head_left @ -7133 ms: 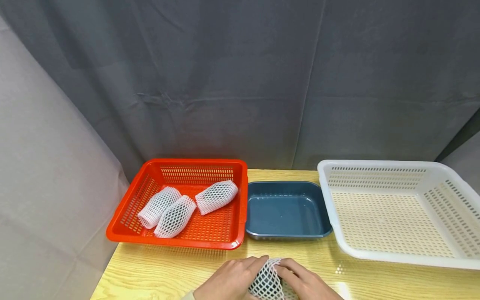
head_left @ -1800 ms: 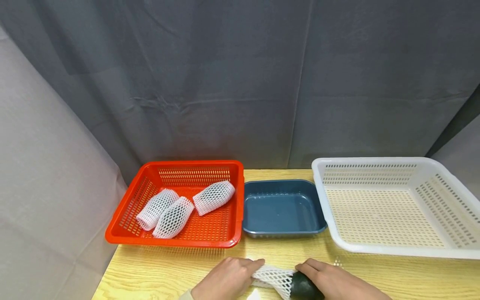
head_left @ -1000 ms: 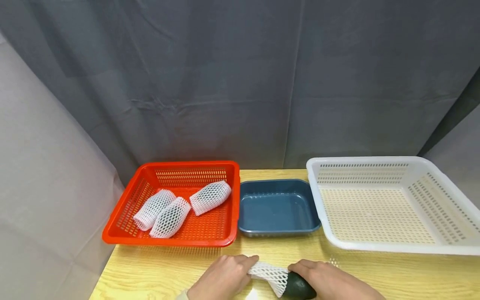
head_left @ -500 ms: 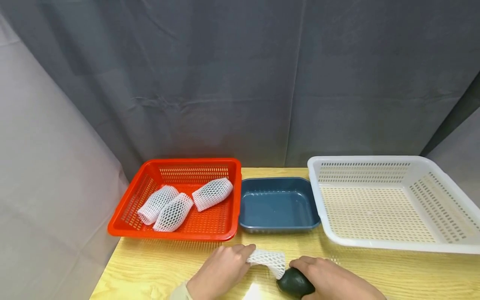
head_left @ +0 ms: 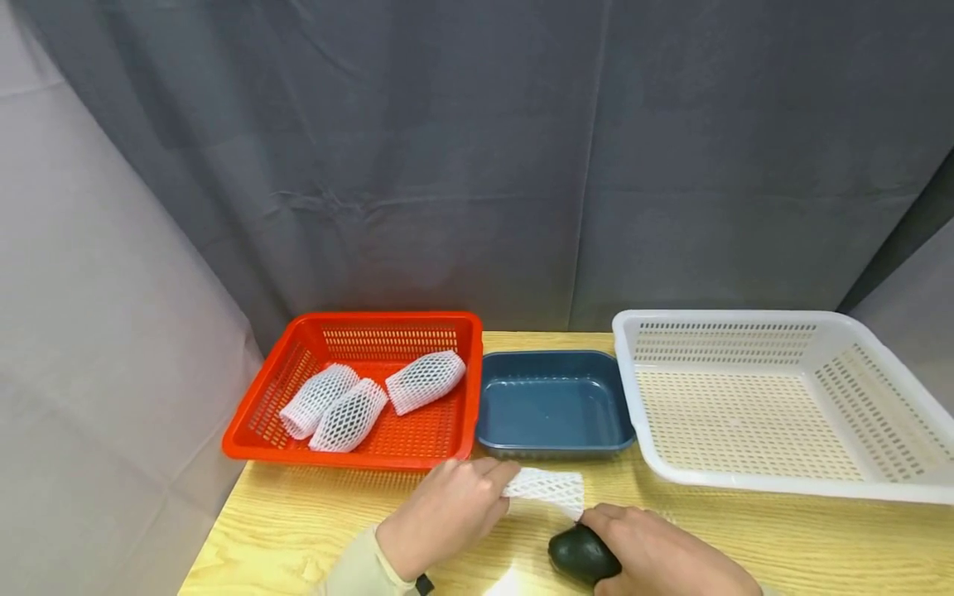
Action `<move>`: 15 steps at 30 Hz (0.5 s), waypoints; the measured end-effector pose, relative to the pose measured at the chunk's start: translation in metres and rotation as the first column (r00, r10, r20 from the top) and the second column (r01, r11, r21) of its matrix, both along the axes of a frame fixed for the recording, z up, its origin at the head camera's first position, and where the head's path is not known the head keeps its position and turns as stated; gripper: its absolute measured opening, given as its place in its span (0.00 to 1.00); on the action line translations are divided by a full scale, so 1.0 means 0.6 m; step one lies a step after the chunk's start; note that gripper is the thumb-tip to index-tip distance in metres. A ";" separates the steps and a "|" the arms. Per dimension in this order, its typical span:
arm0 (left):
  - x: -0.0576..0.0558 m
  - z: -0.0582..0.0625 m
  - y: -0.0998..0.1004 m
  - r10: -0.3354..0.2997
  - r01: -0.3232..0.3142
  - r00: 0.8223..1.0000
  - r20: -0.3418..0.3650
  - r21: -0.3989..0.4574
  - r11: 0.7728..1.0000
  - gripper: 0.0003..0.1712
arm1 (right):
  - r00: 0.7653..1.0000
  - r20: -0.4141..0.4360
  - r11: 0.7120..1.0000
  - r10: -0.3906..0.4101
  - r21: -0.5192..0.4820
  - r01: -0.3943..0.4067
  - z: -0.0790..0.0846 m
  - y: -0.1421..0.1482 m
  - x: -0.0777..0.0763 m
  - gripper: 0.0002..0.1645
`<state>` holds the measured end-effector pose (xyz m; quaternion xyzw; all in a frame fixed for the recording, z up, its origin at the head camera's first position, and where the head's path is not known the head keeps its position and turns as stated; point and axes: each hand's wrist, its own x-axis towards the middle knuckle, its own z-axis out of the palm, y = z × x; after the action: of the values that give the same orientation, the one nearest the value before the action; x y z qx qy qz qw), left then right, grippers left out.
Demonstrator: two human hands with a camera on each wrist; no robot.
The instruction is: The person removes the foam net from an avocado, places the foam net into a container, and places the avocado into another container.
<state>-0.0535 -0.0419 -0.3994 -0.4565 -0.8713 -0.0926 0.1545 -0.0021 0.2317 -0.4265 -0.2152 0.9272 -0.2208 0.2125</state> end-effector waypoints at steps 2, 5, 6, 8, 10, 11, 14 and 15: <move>-0.007 0.010 0.004 -0.005 0.005 1.000 -0.018 -0.007 1.000 0.09 | 1.000 0.003 1.000 -0.002 0.012 0.002 0.000 -0.002 -0.001 0.30; -0.019 0.026 0.009 -0.024 0.023 0.999 -0.035 -0.018 1.000 0.07 | 1.000 0.011 1.000 -0.006 0.014 0.006 -0.001 -0.003 -0.002 0.30; -0.023 0.031 0.011 -0.031 0.030 0.999 -0.037 -0.025 0.999 0.07 | 1.000 0.009 1.000 -0.005 0.011 0.005 -0.001 -0.003 -0.002 0.30; -0.032 0.040 0.014 -0.046 0.045 0.998 -0.032 -0.038 0.998 0.06 | 1.000 0.006 1.000 -0.006 0.011 0.006 -0.001 -0.002 -0.002 0.29; -0.041 0.048 0.018 -0.053 0.052 0.998 -0.019 -0.051 0.997 0.06 | 1.000 0.013 1.000 -0.011 0.009 0.011 0.000 -0.001 -0.002 0.29; -0.045 0.052 0.019 -0.052 0.051 0.998 -0.022 -0.058 0.997 0.06 | 1.000 0.016 1.000 -0.014 0.008 0.014 0.000 -0.001 -0.002 0.29; -0.057 0.060 0.024 -0.050 0.049 0.999 -0.006 -0.061 0.997 0.07 | 1.000 0.014 1.000 -0.013 0.006 0.013 0.001 0.000 -0.002 0.29; -0.061 0.063 0.025 -0.050 0.050 0.999 0.002 -0.058 0.997 0.07 | 1.000 0.008 1.000 -0.010 0.005 0.010 0.001 0.000 -0.002 0.29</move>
<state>-0.0902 -0.0268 -0.3615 -0.4825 -0.8620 -0.0713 0.1383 -0.0032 0.2319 -0.4257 -0.2092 0.9279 -0.2205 0.2157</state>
